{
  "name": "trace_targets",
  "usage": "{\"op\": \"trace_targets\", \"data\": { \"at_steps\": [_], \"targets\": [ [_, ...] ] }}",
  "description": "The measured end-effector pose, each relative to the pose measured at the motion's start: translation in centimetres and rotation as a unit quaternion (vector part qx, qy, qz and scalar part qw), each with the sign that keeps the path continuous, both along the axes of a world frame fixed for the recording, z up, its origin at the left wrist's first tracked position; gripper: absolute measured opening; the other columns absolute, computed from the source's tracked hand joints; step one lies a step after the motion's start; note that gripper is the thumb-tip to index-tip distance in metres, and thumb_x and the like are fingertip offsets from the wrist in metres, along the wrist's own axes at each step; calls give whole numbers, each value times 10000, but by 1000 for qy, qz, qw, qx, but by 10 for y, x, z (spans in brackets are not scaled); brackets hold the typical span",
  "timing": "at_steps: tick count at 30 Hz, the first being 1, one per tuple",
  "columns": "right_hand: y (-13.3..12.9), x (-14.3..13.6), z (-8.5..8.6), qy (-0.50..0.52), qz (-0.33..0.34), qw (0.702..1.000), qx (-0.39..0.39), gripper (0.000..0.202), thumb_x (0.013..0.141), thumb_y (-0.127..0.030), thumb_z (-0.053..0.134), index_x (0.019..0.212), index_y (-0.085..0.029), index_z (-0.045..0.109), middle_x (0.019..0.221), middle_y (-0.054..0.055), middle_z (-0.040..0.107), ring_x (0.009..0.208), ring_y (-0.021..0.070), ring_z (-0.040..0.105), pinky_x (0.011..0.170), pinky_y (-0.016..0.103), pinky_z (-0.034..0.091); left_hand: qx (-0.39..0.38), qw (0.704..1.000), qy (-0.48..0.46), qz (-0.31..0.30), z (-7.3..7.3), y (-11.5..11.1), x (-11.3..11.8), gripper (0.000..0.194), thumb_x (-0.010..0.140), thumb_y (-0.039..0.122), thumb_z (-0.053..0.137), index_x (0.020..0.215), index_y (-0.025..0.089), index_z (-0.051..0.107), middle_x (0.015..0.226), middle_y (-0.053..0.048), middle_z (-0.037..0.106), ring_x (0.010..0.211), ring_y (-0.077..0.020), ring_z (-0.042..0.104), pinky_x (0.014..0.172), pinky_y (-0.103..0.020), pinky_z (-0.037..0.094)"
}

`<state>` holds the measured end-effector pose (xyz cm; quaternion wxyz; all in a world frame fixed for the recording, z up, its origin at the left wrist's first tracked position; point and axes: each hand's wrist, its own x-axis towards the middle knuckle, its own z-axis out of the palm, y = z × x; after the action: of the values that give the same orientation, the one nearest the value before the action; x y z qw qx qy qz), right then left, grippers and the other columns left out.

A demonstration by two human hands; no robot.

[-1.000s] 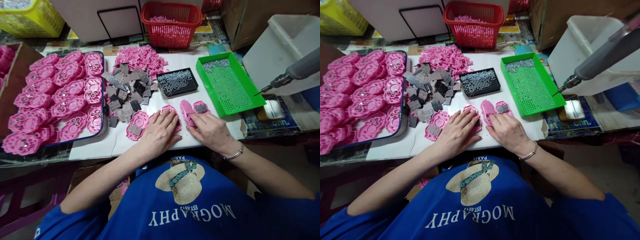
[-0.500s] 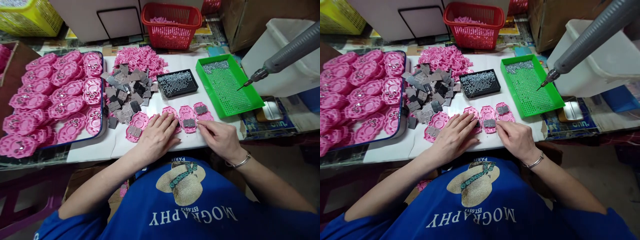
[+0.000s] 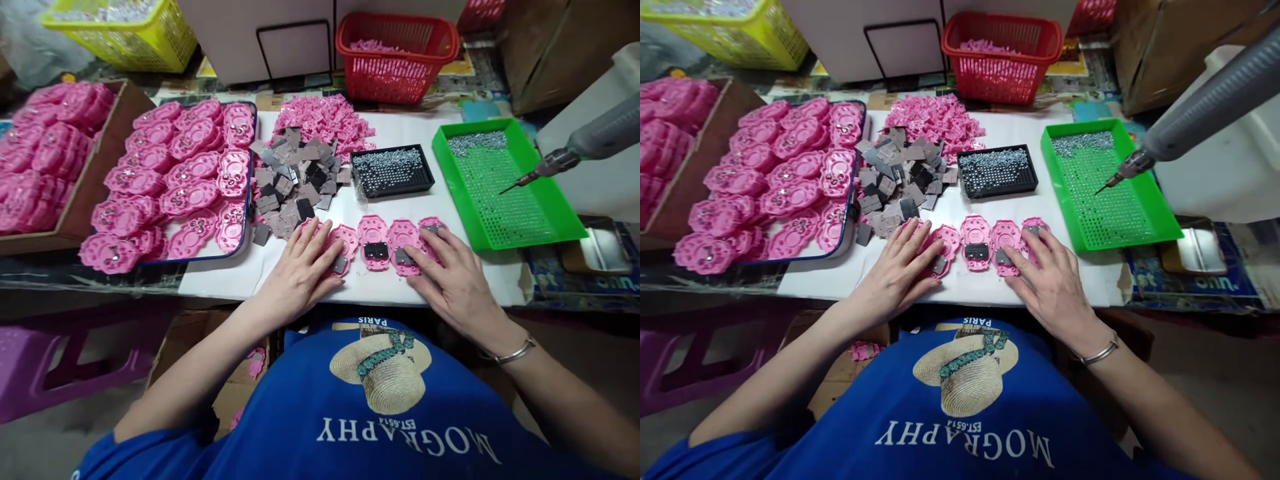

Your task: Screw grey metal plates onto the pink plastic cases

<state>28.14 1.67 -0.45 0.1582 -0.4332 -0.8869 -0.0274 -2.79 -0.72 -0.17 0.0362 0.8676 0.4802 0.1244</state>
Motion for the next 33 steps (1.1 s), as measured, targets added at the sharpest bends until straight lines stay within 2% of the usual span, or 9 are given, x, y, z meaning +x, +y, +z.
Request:
{"op": "trace_targets", "data": {
  "at_steps": [5,13,17,19,22,25,27,30,33],
  "targets": [
    [-4,-2,4,-4,-21,1000,2,451,932,-408,569,1354,-249,576,1465,85,489,1343,305,435,1056,507,440,2,999,-28,36,-3,-7,19,564,997,410,479,1484,138,396,1610,-210,279,1538,-361,143,1218,-611,233],
    [-1,1,6,-10,-10,1000,3,429,938,-422,558,1332,-253,586,1452,68,503,1330,299,450,995,483,469,25,999,-9,26,2,-14,26,590,996,417,475,1483,95,388,1587,-240,311,1518,-379,215,1204,-621,251],
    [-3,0,8,-10,-6,1000,15,418,935,-412,566,1317,-243,594,1447,74,506,1340,313,451,1039,537,431,35,999,4,-3,10,-7,35,614,981,466,491,1484,126,404,1601,-208,301,1518,-377,219,1212,-634,217],
    [-1,0,16,2,3,1000,21,395,934,-384,575,1295,-228,603,1426,83,525,1336,305,466,1067,552,412,36,999,10,-25,13,-3,43,592,985,481,477,1473,150,429,1604,-184,309,1511,-372,245,1211,-628,227],
    [13,-3,41,48,29,998,38,344,929,-323,589,1247,-198,627,1341,87,587,1270,264,529,1049,478,462,64,997,14,-51,14,5,57,576,991,504,453,1445,151,466,1580,-179,361,1486,-367,310,1203,-617,262],
    [51,-18,76,95,46,993,58,271,931,-279,583,1170,-182,667,1240,78,647,1140,209,613,988,384,515,104,992,9,-69,18,13,71,560,994,515,444,1398,133,510,1501,-176,479,1435,-364,400,1189,-612,298],
    [91,-36,100,143,33,988,47,246,938,-282,569,1125,-181,692,1166,66,683,1098,192,636,985,359,518,129,988,-5,-79,24,21,79,522,1001,493,440,1359,125,540,1426,-162,557,1375,-353,477,1176,-600,332],
    [169,-71,125,207,-57,977,-10,241,942,-250,556,1115,-173,705,1117,61,698,1005,149,641,957,316,517,162,981,-39,-99,34,35,87,419,1016,410,436,1273,118,590,1327,-136,632,1273,-306,568,1159,-563,379],
    [248,-105,134,191,-132,972,-44,305,974,-221,492,1196,-92,657,1133,107,684,1001,121,619,1022,309,484,194,971,-94,-107,35,47,87,320,1014,338,445,1166,126,630,1200,-98,696,1138,-238,634,1128,-499,430]
  ]
}}
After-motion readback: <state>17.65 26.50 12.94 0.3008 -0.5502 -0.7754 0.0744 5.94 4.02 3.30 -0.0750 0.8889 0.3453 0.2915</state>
